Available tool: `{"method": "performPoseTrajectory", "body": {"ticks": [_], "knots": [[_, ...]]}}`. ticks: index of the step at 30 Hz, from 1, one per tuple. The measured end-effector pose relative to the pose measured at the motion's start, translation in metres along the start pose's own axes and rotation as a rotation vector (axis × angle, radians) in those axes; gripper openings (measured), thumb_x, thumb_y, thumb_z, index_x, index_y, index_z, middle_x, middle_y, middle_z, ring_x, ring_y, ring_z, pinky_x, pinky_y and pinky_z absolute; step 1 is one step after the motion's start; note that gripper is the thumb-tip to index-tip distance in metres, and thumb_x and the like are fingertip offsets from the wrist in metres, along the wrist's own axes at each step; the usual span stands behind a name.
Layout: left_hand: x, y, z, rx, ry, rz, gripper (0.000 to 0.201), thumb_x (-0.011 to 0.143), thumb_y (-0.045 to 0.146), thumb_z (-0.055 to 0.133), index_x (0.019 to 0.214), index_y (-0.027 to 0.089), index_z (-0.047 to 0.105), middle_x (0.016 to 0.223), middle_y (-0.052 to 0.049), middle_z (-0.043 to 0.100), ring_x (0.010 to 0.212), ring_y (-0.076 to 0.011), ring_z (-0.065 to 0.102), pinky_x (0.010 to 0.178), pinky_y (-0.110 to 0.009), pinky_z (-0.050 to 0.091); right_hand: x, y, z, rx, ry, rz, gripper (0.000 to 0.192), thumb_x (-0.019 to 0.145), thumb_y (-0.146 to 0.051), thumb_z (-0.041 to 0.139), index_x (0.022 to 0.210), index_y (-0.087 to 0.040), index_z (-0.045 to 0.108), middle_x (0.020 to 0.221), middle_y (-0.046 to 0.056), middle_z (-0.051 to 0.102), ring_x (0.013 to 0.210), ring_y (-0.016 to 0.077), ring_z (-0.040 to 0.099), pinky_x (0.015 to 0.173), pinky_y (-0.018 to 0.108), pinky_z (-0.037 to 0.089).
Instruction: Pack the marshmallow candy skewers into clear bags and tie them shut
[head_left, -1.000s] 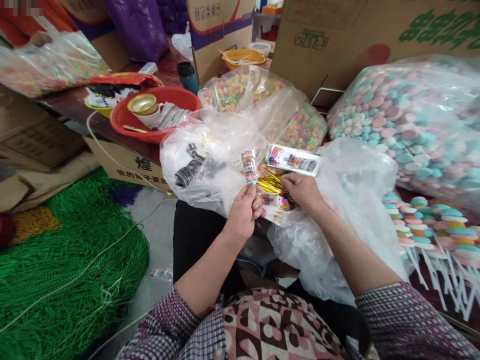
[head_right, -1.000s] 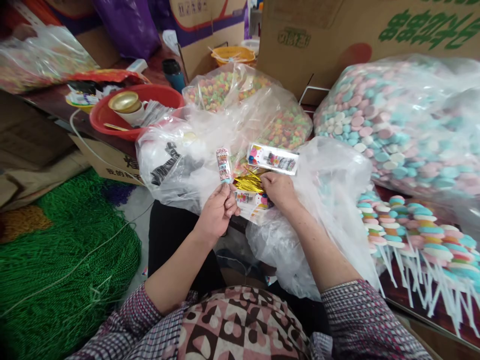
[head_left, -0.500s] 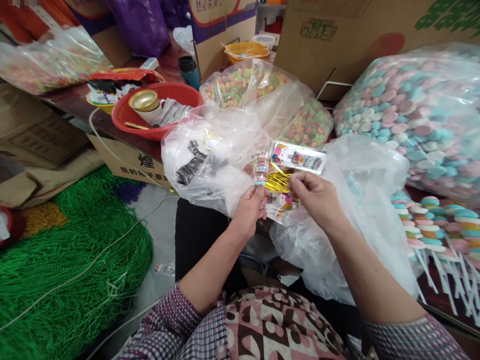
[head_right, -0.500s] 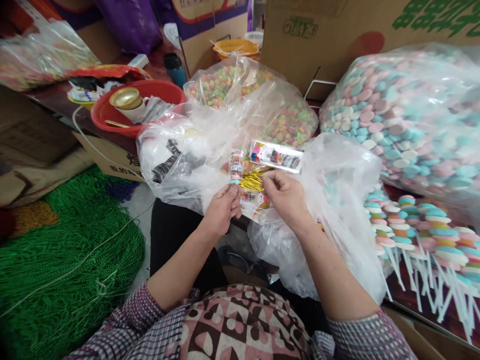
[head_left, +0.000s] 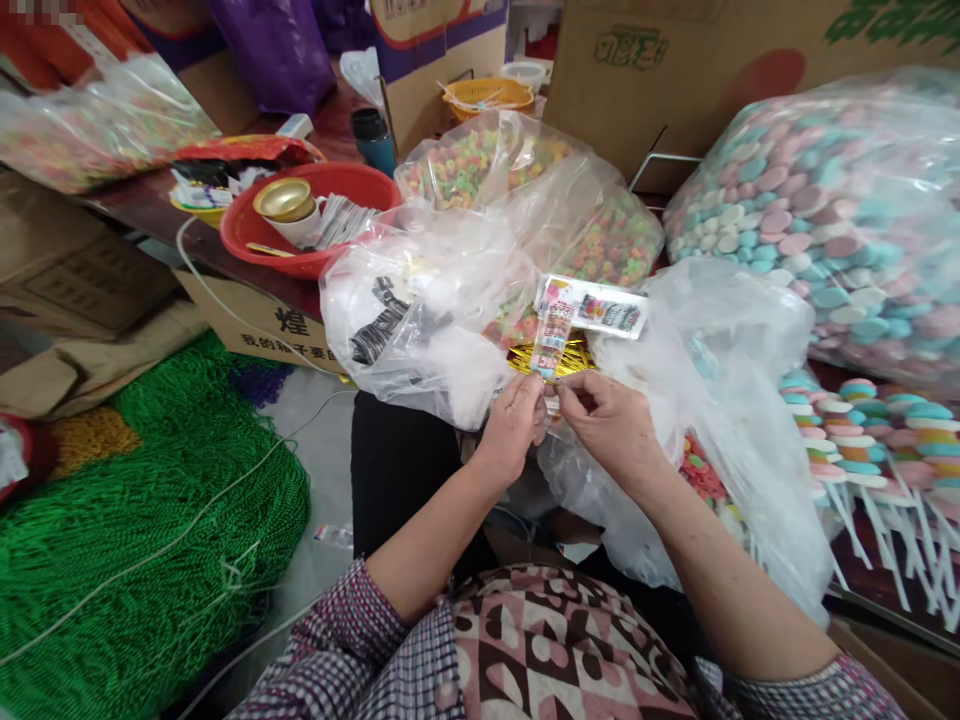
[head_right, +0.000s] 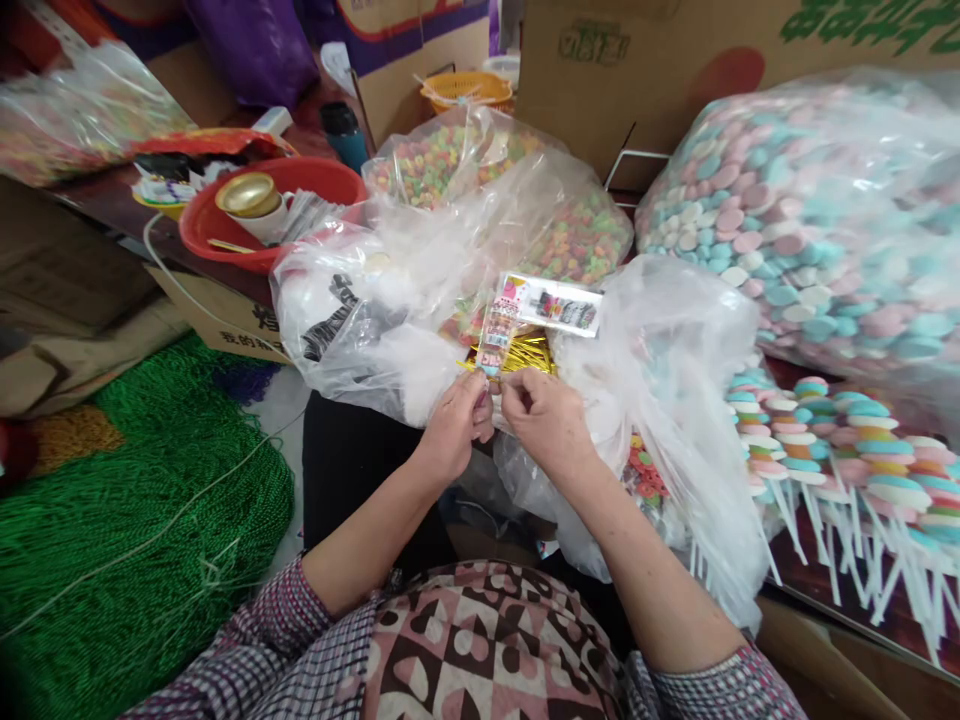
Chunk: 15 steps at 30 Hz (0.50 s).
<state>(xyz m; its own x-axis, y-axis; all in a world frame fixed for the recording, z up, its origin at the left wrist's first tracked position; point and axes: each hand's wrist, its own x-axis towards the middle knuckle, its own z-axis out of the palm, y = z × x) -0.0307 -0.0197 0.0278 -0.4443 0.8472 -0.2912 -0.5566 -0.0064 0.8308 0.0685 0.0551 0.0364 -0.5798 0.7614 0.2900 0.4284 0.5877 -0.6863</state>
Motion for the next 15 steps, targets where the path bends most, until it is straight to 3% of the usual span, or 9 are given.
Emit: {"method": "performPoseTrajectory", "body": {"ticks": [2, 7, 10, 12, 15], "knots": [[-0.003, 0.003, 0.0, -0.065, -0.056, -0.061, 0.028, 0.091, 0.039, 0.051, 0.071, 0.019, 0.049, 0.048, 0.011, 0.027, 0.036, -0.0043, 0.021, 0.037, -0.017, 0.024, -0.002, -0.001, -0.002, 0.076, -0.012, 0.046, 0.016, 0.082, -0.025, 0.053, 0.074, -0.021, 0.066, 0.073, 0.003, 0.072, 0.065, 0.0175, 0.063, 0.062, 0.028, 0.044], [-0.005, 0.009, -0.006, -0.183, -0.341, -0.299, 0.031, 0.092, 0.037, 0.047, 0.067, 0.017, 0.052, 0.041, 0.012, 0.021, 0.031, -0.0042, 0.014, 0.035, -0.016, 0.024, -0.006, 0.005, -0.006, 0.315, -0.098, 0.192, 0.018, 0.084, -0.032, 0.058, 0.071, -0.02, 0.064, 0.067, 0.001, 0.066, 0.062, 0.0158, 0.059, 0.059, 0.028, 0.044], [-0.005, 0.012, -0.01, -0.189, -0.454, -0.403, 0.035, 0.094, 0.035, 0.045, 0.065, 0.017, 0.053, 0.041, 0.012, 0.019, 0.031, -0.0042, 0.013, 0.034, -0.016, 0.024, -0.007, 0.013, -0.014, 0.58, -0.196, 0.189, 0.02, 0.083, -0.041, 0.066, 0.086, -0.022, 0.069, 0.086, 0.003, 0.072, 0.084, 0.0203, 0.066, 0.079, 0.033, 0.052], [-0.006, 0.012, -0.01, -0.206, -0.529, -0.457, 0.036, 0.095, 0.033, 0.042, 0.065, 0.016, 0.052, 0.041, 0.011, 0.018, 0.031, -0.0045, 0.013, 0.034, -0.016, 0.025, -0.007, 0.019, -0.02, 0.676, -0.286, 0.16, 0.026, 0.083, -0.045, 0.069, 0.098, -0.024, 0.071, 0.103, 0.004, 0.073, 0.104, 0.0228, 0.065, 0.095, 0.038, 0.049], [-0.008, 0.013, -0.009, -0.262, -0.588, -0.493, 0.036, 0.096, 0.031, 0.039, 0.065, 0.017, 0.051, 0.041, 0.011, 0.019, 0.031, -0.0047, 0.013, 0.034, -0.016, 0.026, -0.009, 0.026, -0.023, 0.687, -0.381, 0.116, 0.024, 0.085, -0.046, 0.068, 0.098, -0.026, 0.073, 0.104, 0.003, 0.074, 0.107, 0.0234, 0.065, 0.099, 0.041, 0.047]]}}
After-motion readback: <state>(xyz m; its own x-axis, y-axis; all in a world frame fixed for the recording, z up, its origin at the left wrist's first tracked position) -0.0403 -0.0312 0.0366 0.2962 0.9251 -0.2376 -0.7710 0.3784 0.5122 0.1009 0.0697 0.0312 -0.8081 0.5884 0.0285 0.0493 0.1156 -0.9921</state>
